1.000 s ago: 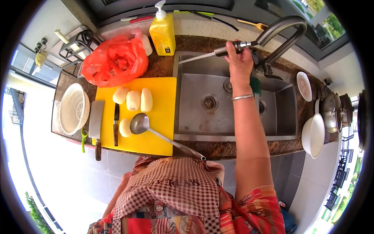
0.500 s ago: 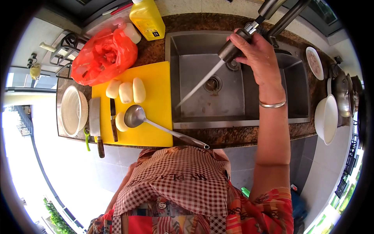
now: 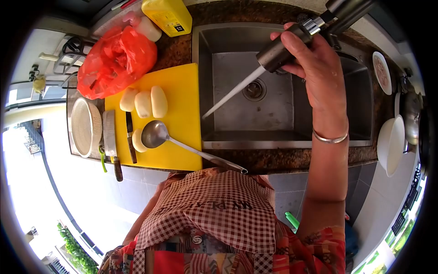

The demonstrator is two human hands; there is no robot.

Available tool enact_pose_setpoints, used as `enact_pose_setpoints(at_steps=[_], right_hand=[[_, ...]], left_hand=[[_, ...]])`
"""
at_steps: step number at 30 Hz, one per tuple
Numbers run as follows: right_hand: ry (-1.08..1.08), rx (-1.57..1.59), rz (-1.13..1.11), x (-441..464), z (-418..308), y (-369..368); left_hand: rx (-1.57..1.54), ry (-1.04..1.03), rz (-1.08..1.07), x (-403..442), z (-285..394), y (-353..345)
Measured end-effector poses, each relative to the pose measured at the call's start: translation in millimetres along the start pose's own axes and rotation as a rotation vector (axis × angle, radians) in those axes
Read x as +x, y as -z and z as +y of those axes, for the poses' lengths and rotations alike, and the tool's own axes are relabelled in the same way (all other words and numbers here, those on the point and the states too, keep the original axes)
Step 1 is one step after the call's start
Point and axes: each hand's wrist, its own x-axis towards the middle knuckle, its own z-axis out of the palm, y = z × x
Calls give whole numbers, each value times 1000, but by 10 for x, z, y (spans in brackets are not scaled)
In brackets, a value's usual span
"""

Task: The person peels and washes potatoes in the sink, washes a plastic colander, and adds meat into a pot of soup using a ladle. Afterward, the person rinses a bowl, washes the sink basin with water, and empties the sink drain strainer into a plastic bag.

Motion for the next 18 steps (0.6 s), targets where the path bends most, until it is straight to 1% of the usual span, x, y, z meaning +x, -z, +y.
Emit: enact_pose_setpoints(at_steps=[3, 8, 12, 15, 16, 18], right_hand=[[-74, -21, -30, -53, -94, 74], [-154, -250, -12, -91, -201, 254], [-122, -253, -80, -99, -181, 504], [-97, -382, -87, -115, -197, 655], [-151, -393, -82, -120, -230, 698], [-78, -473, -78, -133, -229, 726]], left_hand=[[-14, 11, -2, 35, 33, -45], [-48, 33, -5, 67, 9, -133], [-64, 48, -16, 39, -3, -166], [-80, 59, -23, 28, 9, -143], [-89, 63, -25, 39, 13, -137], [-133, 80, -40, 47, 26, -144]])
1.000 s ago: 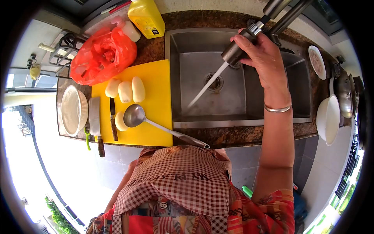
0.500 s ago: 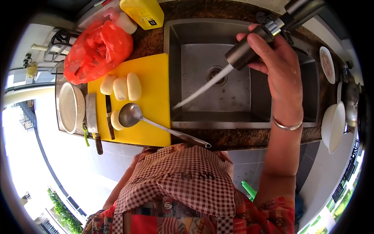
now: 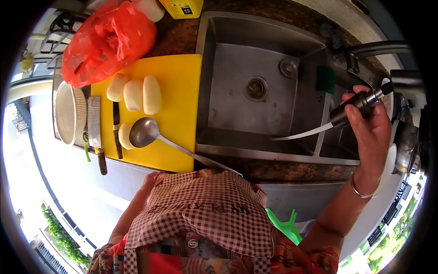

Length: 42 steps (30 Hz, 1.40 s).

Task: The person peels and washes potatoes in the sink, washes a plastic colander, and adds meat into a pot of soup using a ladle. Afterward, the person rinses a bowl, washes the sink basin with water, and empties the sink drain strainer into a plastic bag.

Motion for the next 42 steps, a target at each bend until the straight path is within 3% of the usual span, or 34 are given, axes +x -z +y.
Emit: enact_pose_setpoints(at_steps=[4, 9, 12, 18, 24, 30, 35, 37, 39, 42], right_hand=[[24, -101, 40, -21, 40, 105], [33, -199, 105, -1, 48, 106], [133, -264, 185, 76, 137, 58], [328, -122, 274, 422, 406, -98], [534, -165, 364, 668, 468, -197], [337, -178, 313, 339, 392, -164], [25, 53, 143, -57, 2, -307], [-111, 233, 100, -122, -184, -439], [-97, 351, 73, -12, -51, -509], [-33, 533, 164, 129, -30, -764]], left_hand=[[-274, -8, -35, -183, 416, -15], [-491, 126, -59, -40, 231, -50], [-399, 114, -14, -124, 399, -33], [31, -106, 64, -38, 32, -40], [184, -70, 84, 112, -345, -103], [129, -169, 123, 114, -651, -211], [259, -267, 189, 238, -1046, -403], [271, -174, 123, 222, -1028, -389], [297, -63, 85, 160, -951, -374], [105, -83, 149, 5, -781, -359]])
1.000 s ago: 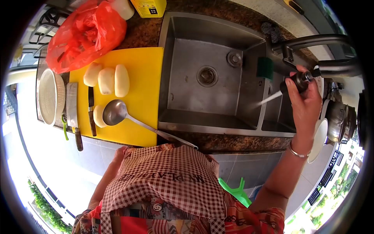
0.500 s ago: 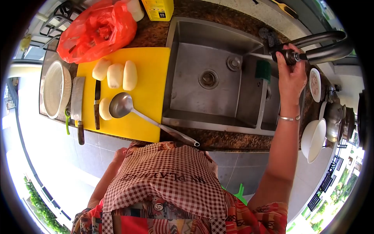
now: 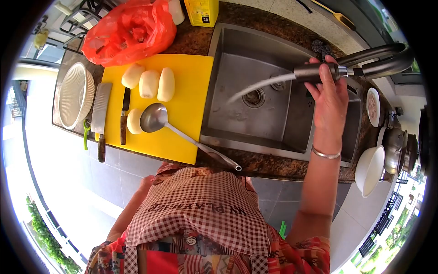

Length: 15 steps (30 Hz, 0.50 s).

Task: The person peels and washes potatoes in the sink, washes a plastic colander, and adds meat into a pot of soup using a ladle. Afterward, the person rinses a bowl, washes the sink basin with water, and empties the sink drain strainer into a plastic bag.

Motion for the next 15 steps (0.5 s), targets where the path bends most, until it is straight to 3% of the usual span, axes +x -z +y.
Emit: enact_pose_setpoints(at_steps=[4, 10, 13, 15], right_hand=[[130, 175, 37, 206, 190, -94], [287, 51, -14, 311, 378, 231], [247, 393, -113, 213, 427, 419], [68, 386, 82, 170, 474, 460]], left_hand=[[-1, -24, 43, 102, -126, -22], [-95, 40, 3, 103, 77, 89], [-128, 65, -26, -1, 271, 157], [-128, 48, -40, -30, 376, 192]])
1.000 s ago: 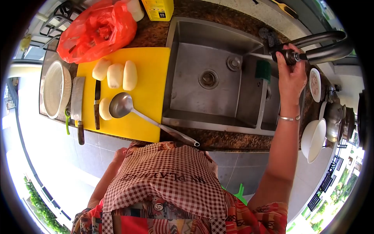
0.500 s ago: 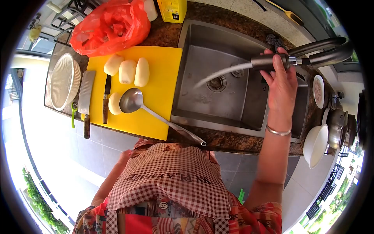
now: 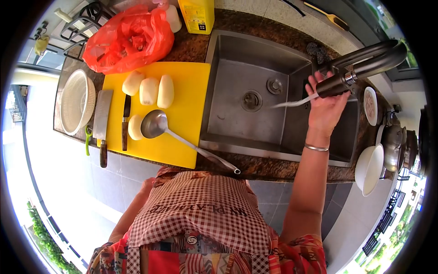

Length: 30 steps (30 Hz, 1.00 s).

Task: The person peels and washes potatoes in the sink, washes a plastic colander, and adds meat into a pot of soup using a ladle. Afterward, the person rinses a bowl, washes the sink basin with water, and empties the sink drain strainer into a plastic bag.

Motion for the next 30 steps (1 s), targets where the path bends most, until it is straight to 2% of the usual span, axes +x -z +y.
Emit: enact_pose_setpoints(at_steps=[2, 3, 6, 8, 10, 13, 16, 17, 20, 23, 25, 26, 27, 30], right_hand=[[-98, 22, 202, 64, 177, 227], [-174, 130, 171, 92, 227, 367], [-351, -168, 242, 157, 430, 584], [-480, -218, 156, 117, 527, 477], [-516, -281, 67, 76, 620, 277], [-501, -290, -2, 87, 624, -3], [-512, -275, 20, 329, 676, 51], [-494, -166, 18, 417, 776, 215], [-467, -385, 265, 637, 1161, 583], [-501, -754, 241, 796, 1732, 1185], [-259, -1105, 134, 894, 2299, 1662], [-131, -1273, 77, 864, 2308, 1564], [-198, -1341, 65, 840, 2296, 1481], [85, -1510, -9, 799, 2453, 1311]], left_hand=[[-12, 3, -18, 50, -38, 3], [-20, 8, -29, 91, -100, 8], [-125, 51, -59, 223, -306, -40], [-389, 152, -72, 280, -393, -97], [-480, 197, -69, 359, -466, -138], [-239, 141, -38, 453, -533, -154], [24, -24, -47, 420, -407, -19], [92, -58, -43, 376, -316, 36], [121, -66, -23, 115, 21, 39], [125, -52, -24, -36, 110, -12], [123, -20, -40, -106, 55, -51], [122, 3, -50, -138, 19, -63], [126, 25, -63, -167, -13, -88], [129, 76, -88, -256, -52, -128]])
